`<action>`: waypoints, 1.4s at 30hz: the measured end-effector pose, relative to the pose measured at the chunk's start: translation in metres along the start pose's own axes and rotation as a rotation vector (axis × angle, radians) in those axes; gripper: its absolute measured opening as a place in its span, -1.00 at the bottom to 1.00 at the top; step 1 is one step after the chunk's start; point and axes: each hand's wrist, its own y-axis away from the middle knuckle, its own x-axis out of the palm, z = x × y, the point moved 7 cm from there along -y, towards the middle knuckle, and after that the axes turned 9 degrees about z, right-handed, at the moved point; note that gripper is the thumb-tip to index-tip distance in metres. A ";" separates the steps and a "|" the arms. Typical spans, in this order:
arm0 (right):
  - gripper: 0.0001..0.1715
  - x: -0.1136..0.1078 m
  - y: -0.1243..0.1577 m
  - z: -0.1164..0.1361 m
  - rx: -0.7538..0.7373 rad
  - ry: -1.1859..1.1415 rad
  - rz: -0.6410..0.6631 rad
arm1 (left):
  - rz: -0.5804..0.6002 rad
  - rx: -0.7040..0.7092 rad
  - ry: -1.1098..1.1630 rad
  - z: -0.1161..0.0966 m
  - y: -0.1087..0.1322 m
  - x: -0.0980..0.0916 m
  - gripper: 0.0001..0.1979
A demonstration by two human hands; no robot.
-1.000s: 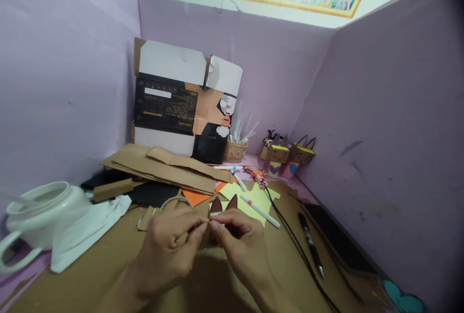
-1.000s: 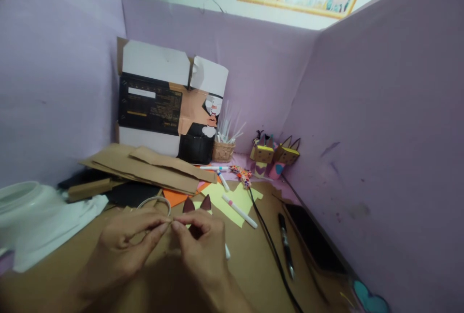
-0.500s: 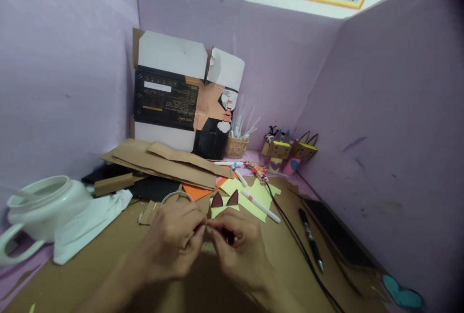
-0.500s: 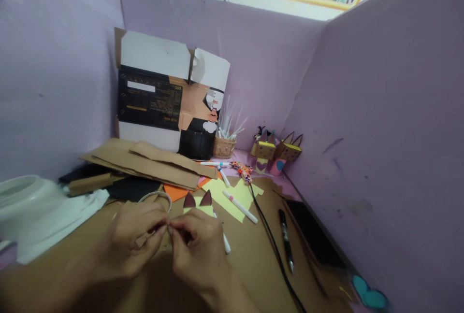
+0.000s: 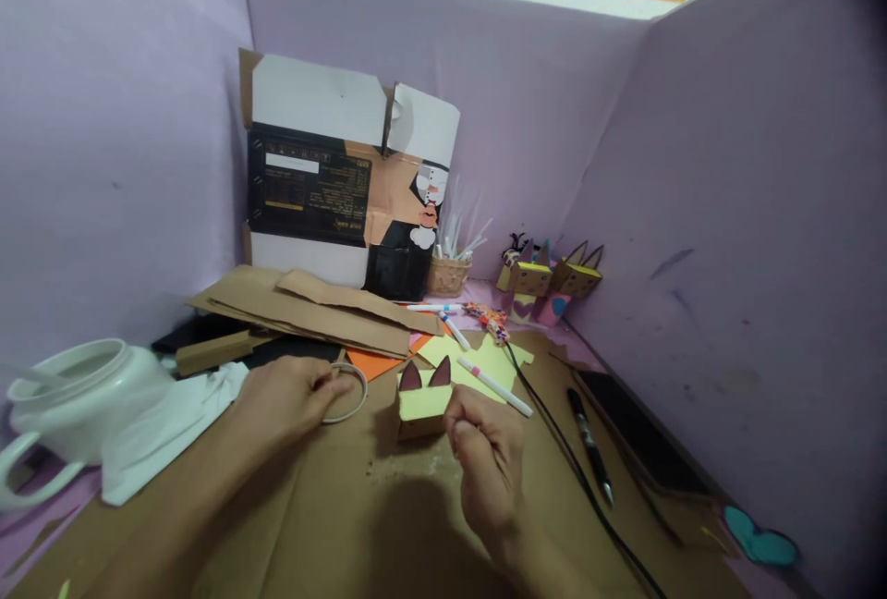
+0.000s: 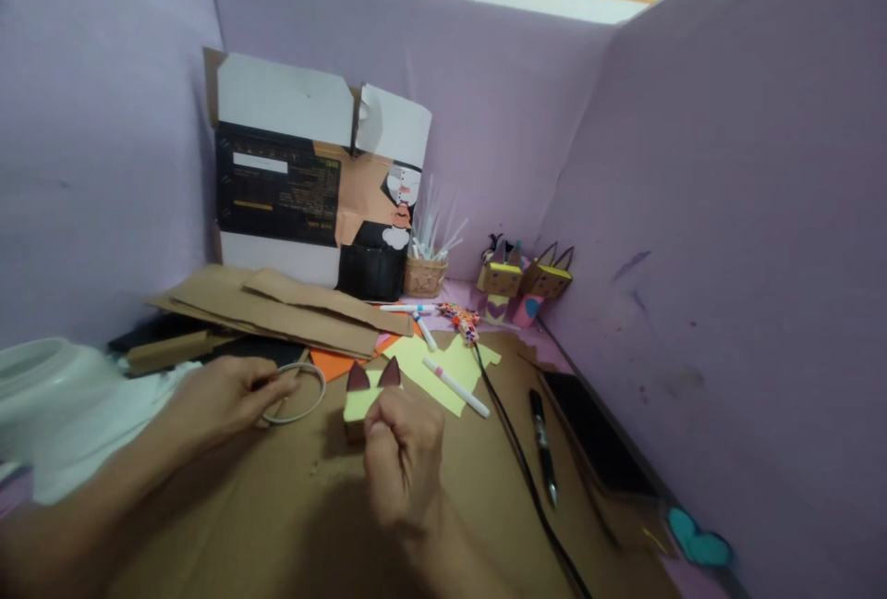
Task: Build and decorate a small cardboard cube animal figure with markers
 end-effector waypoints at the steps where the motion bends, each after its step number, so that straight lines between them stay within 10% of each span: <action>1: -0.73 0.000 0.000 0.000 0.008 0.014 -0.009 | 0.060 0.034 -0.028 -0.004 0.000 0.009 -0.69; 7: -0.51 -0.001 -0.003 -0.001 0.020 0.115 -0.085 | 0.126 0.048 -0.149 -0.018 0.000 0.038 -0.83; 13: -0.85 0.006 -0.006 -0.019 0.189 -0.070 -0.057 | -0.028 0.056 -0.023 -0.025 0.013 0.006 -0.80; 22: -0.57 0.027 -0.003 -0.027 0.332 -0.393 0.052 | -0.239 0.523 0.382 -0.065 0.047 -0.010 -0.87; 42: -0.83 0.015 -0.004 0.000 -0.081 -0.044 0.018 | -0.348 0.650 0.399 -0.077 0.054 -0.017 -0.85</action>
